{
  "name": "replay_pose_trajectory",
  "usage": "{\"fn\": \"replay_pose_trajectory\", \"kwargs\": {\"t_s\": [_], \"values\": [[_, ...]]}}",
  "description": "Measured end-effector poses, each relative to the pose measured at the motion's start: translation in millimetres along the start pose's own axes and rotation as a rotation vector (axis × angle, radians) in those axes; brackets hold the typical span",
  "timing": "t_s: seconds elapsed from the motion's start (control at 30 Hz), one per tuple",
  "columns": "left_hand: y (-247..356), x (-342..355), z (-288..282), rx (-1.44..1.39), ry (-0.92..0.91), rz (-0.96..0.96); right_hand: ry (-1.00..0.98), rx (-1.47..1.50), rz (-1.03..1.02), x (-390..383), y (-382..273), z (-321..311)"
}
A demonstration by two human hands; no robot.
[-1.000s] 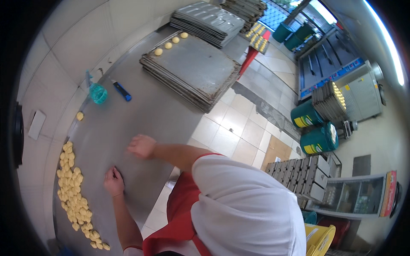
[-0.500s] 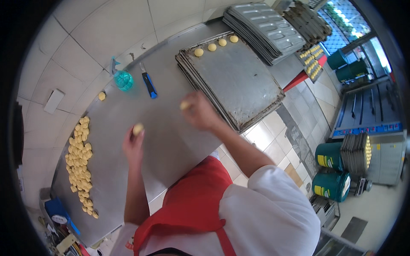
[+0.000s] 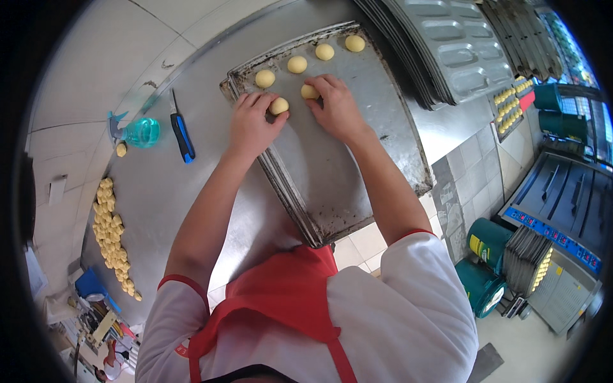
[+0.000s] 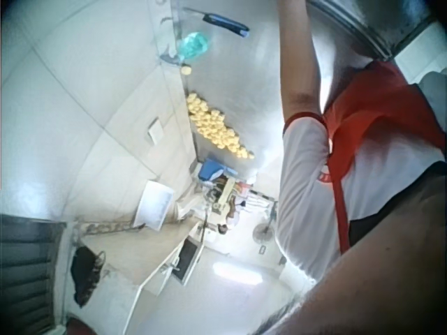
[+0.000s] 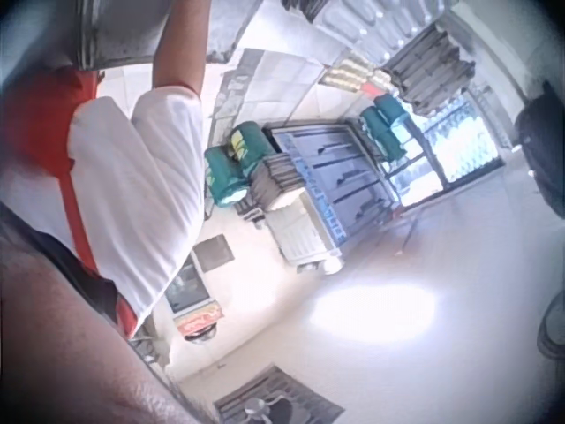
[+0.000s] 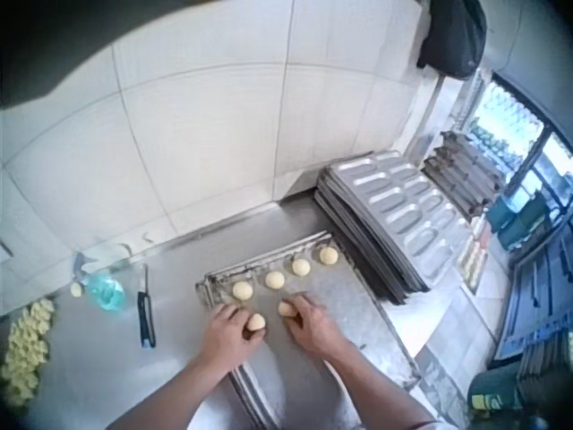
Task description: The person rolls small pieces of dough into balls, places them onto metal baking trays, moves several stacked metal bread pans, and then uses a small knife to score a cross onto the top of each dough ball on a tray.
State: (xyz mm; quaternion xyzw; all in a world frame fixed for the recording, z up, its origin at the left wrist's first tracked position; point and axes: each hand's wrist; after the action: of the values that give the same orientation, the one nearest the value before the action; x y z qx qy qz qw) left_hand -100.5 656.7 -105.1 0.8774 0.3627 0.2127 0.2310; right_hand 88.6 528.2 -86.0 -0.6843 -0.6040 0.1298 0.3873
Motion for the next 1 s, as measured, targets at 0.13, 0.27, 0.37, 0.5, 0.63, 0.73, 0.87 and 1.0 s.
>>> {"fn": "replay_pose_trajectory", "kwargs": {"t_s": [0.13, 0.27, 0.37, 0.5, 0.63, 0.73, 0.87, 1.0], "values": [[-13.2, -20.7, -63.0, -0.069, 0.125, 0.006, -0.07, -0.133, -0.051, 0.3, -15.1, -16.7], [-137.5, -63.8, -154.2, 0.085, 0.388, -0.189, 0.254, -0.277, -0.023, -52.8, -23.3, -31.0], [-283.9, -123.2, -225.9, 0.246, 0.46, -0.437, 0.303, -0.375, 0.018, -85.7, -58.7, -21.7], [-417.1, -135.2, -308.3, 0.556, 0.512, -0.788, 0.271, -0.346, 0.074, -107.3, -142.1, 19.9], [-471.4, -117.9, -345.2, 0.664, 0.181, -0.76, 0.291, -0.293, -0.017, -104.1, -231.6, 86.3], [-483.4, -137.4, -368.2, 0.501, 0.188, -0.553, 0.228, -0.124, -0.074, -96.2, -302.7, 151.5], [-358.5, -221.4, -370.3, -0.144, 0.345, -0.246, 0.168, 0.254, -0.12, -75.9, -399.4, 261.7], [-274.0, -325.8, -365.5, -0.51, 0.028, -0.228, -0.05, 0.352, -0.134, -64.5, -443.4, 324.8]]}}
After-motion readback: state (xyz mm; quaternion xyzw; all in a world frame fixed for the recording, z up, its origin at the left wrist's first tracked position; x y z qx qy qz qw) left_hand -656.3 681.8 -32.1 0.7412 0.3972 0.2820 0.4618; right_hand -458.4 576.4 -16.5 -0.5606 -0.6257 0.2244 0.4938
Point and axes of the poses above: each hand's wrist, its own x-axis towards the middle knuckle, its own z-axis out of the palm, y = z × x, and after that the axes turned 15 degrees about -z, right-handed
